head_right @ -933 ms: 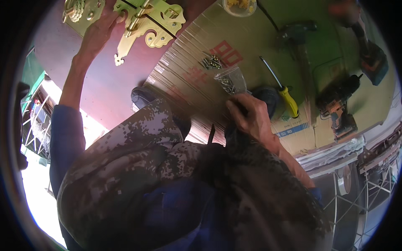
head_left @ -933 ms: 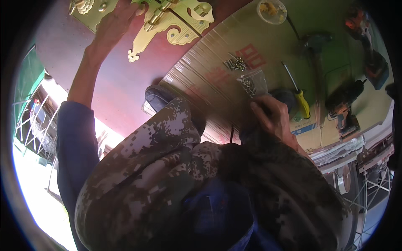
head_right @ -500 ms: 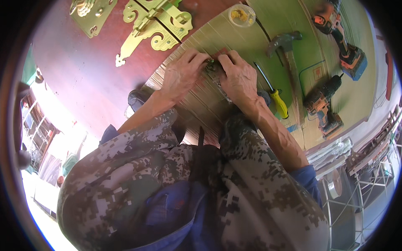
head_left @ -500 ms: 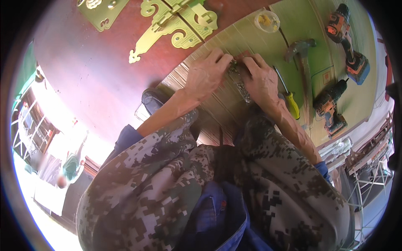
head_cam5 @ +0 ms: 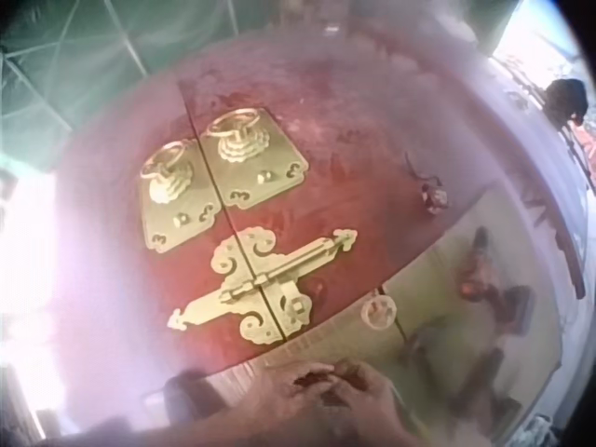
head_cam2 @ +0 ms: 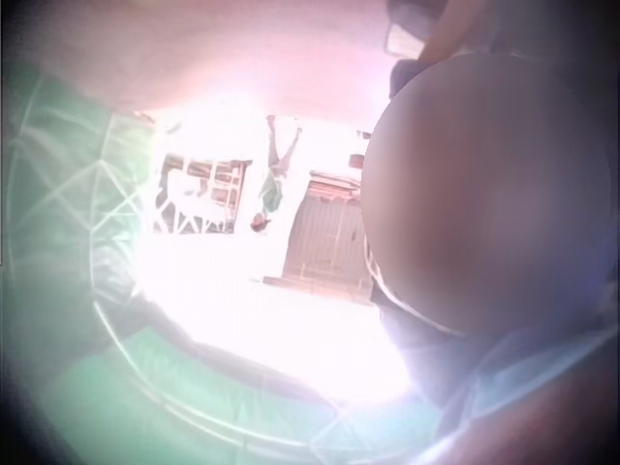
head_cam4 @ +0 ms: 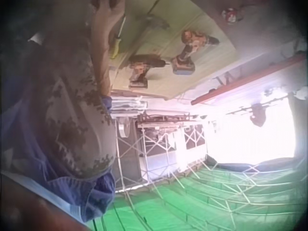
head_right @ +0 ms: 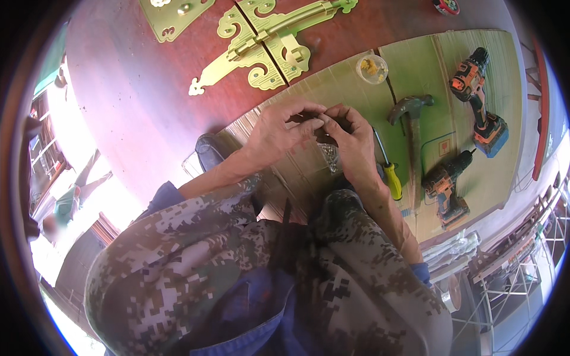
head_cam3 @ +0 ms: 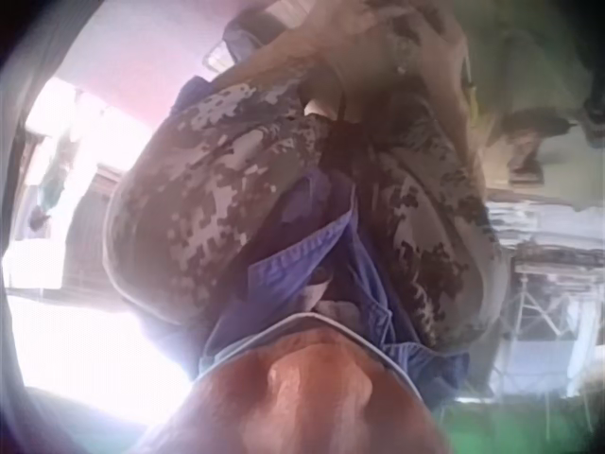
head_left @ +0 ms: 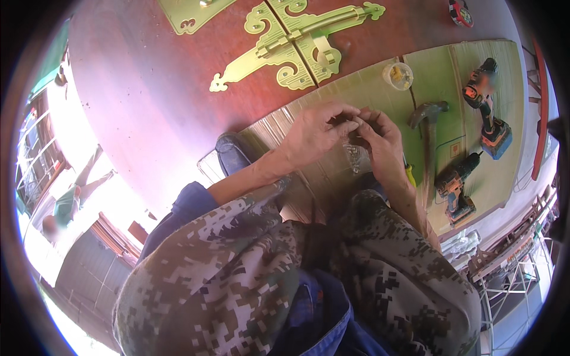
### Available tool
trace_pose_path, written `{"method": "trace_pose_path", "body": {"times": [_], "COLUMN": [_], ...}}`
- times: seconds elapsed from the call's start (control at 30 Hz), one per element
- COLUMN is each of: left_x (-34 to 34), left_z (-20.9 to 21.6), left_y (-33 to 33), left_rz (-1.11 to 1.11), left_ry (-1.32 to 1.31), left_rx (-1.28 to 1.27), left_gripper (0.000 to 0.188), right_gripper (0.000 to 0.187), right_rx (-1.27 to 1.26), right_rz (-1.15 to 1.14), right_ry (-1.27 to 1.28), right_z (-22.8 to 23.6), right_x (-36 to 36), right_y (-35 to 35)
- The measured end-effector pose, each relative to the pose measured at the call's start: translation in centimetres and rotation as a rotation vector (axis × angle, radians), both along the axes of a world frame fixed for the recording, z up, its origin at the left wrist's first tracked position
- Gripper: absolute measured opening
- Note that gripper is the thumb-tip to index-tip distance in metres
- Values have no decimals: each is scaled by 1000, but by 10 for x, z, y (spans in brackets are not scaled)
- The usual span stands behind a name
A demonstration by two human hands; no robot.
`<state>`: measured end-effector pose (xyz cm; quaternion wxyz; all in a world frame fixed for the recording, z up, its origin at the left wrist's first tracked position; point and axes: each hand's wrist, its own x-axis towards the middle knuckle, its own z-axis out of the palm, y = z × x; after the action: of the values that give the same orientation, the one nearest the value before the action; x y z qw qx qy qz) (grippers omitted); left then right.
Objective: The person installs a decorative brass door latch on a red wooden door. They position the latch, insert screws, and tighten them with a yellow screwdriver, then test the latch mechanism.
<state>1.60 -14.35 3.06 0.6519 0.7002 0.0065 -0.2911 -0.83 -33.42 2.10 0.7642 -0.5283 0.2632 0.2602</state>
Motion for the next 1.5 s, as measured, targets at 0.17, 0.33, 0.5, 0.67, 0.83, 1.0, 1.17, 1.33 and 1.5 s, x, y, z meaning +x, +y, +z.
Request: {"method": "trace_pose_path", "body": {"times": [0.17,0.33,0.5,0.67,0.83,1.0,1.17,1.33,1.5], "left_x": [-3,-8,10,27,27,26,28,29,24], "left_z": [-6,-9,-17,-51,-49,-51,-45,-43,-53], "left_y": [18,33,64,80,76,80,75,66,70], "left_rz": [45,84,221,153,92,47,103,115,208], "left_ry": [204,17,-480,-767,-813,-934,-750,-658,-690], "left_rx": [-88,53,630,862,948,973,930,889,814], "left_gripper": [25,18,13,11,13,17,17,8,8], "right_gripper": [26,27,27,26,30,31,32,31,30], "right_rx": [66,30,-46,-88,-270,-318,-183,-117,-160], "right_rz": [75,204,254,446,604,590,497,451,483], "right_ry": [62,42,-9,-18,18,-56,51,89,70], "right_z": [4,13,15,-2,-2,-10,2,-1,1], "right_x": [10,25,21,-24,-64,-97,-90,-98,-92], "right_y": [6,24,34,18,0,-12,-16,-20,-20]}}
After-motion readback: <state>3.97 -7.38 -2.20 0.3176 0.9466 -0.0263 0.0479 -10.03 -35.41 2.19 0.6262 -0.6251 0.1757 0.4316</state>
